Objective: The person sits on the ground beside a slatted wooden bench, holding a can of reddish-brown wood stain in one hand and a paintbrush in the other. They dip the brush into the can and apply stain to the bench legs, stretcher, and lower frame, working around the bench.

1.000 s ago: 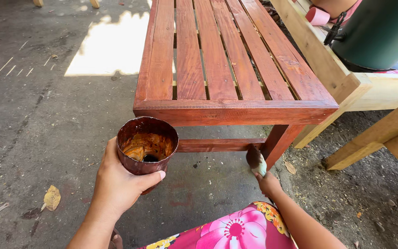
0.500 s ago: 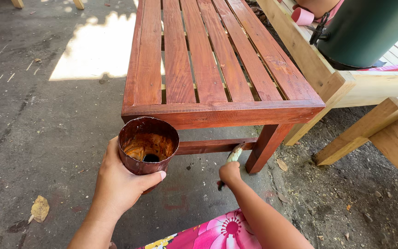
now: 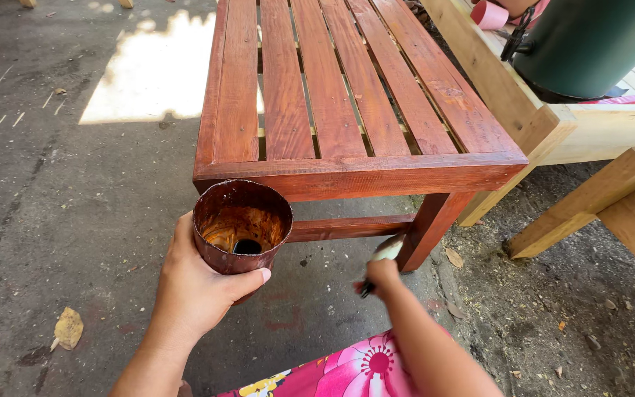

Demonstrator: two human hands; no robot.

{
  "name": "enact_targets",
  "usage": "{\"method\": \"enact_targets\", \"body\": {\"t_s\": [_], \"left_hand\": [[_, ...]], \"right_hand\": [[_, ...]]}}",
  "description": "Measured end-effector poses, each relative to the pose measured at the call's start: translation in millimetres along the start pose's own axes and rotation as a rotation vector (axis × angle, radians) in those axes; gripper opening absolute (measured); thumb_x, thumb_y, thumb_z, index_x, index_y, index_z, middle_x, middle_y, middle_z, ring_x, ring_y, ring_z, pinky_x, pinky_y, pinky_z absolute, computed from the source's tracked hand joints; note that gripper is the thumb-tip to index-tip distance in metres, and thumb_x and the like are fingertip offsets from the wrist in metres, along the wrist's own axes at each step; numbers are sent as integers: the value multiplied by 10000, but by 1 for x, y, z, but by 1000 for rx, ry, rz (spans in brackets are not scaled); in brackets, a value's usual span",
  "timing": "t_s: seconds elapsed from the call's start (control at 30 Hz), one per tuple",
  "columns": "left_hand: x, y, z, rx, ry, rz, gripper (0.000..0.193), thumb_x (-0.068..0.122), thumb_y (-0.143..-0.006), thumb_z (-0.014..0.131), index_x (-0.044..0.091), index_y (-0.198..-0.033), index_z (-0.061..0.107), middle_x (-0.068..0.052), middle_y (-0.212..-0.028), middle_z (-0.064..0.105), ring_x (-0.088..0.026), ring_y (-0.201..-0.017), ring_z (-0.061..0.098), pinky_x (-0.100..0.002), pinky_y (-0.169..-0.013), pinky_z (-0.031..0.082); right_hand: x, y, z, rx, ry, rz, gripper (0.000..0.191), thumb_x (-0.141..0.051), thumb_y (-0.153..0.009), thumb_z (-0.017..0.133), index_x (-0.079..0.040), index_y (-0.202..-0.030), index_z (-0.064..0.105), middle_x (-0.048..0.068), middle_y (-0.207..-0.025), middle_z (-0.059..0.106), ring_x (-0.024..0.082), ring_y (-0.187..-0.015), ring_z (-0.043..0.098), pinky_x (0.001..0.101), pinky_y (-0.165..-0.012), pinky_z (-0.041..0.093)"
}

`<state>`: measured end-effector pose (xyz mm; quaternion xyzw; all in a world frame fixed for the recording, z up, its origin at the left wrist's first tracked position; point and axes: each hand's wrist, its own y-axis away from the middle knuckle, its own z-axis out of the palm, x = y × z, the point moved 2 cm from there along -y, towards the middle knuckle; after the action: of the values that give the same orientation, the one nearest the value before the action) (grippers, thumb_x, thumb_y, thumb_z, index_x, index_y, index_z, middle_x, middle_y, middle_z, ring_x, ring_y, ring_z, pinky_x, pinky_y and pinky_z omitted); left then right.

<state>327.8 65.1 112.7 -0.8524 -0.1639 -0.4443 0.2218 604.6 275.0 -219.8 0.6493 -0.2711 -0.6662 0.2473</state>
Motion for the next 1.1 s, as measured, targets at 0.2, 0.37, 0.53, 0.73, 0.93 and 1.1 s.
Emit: {"method": "enact_targets", "body": {"t_s": [0.2,0.37,0.53,0.73,0.93,1.1], "left_hand": [[-2,5,-2,2,-7,-12,968,208,-467,957,64,-1317,518,-99,-1249,670,-234,-1163,669,-388,-959,528],[-2,6,-2,9,28,-19,954,192,-471,950,72,-1317,526,-90,-1251,673,-224,-1170,675,-379,-965,537],[-2,7,-4,9,-13,-48,965,196,-463,957,77,-1316,522,-90,-1260,659,-229,-1178,665,-385,-965,533],[-4,13,2,16,-32,-43,976,222,-451,954,77,-1315,524,-107,-1260,659,-243,-1178,665,-390,-963,530],[-2,18,-1,38,-49,8,948,229,-468,956,68,-1306,544,-118,-1255,667,-254,-1175,670,-399,-979,525],[1,17,-1,42,-56,18,959,221,-454,967,72,-1303,548,-117,-1258,657,-264,-1175,657,-401,-973,517]], "right_hand": [[-1,-11,7,-105,32,29,329,-123,-994,518,41,-1261,416,267,-981,613,468,-728,720,577,-559,585],[1,-8,-11,-25,-46,47,322,-92,-990,508,64,-1256,415,297,-1020,580,470,-721,703,615,-571,604],[-19,-8,14,-3,-121,-3,336,-80,-988,527,123,-1229,410,291,-1053,611,446,-697,742,555,-523,624],[27,48,141,-49,179,-80,480,-66,-912,577,26,-1289,295,302,-1130,618,478,-756,728,572,-597,632],[54,60,155,-246,957,-373,503,-220,-938,580,58,-1301,370,337,-1154,660,451,-952,738,501,-761,637],[3,9,56,-54,1434,-561,494,-331,-980,553,-51,-1353,390,269,-1160,690,452,-1070,681,547,-930,532]]}}
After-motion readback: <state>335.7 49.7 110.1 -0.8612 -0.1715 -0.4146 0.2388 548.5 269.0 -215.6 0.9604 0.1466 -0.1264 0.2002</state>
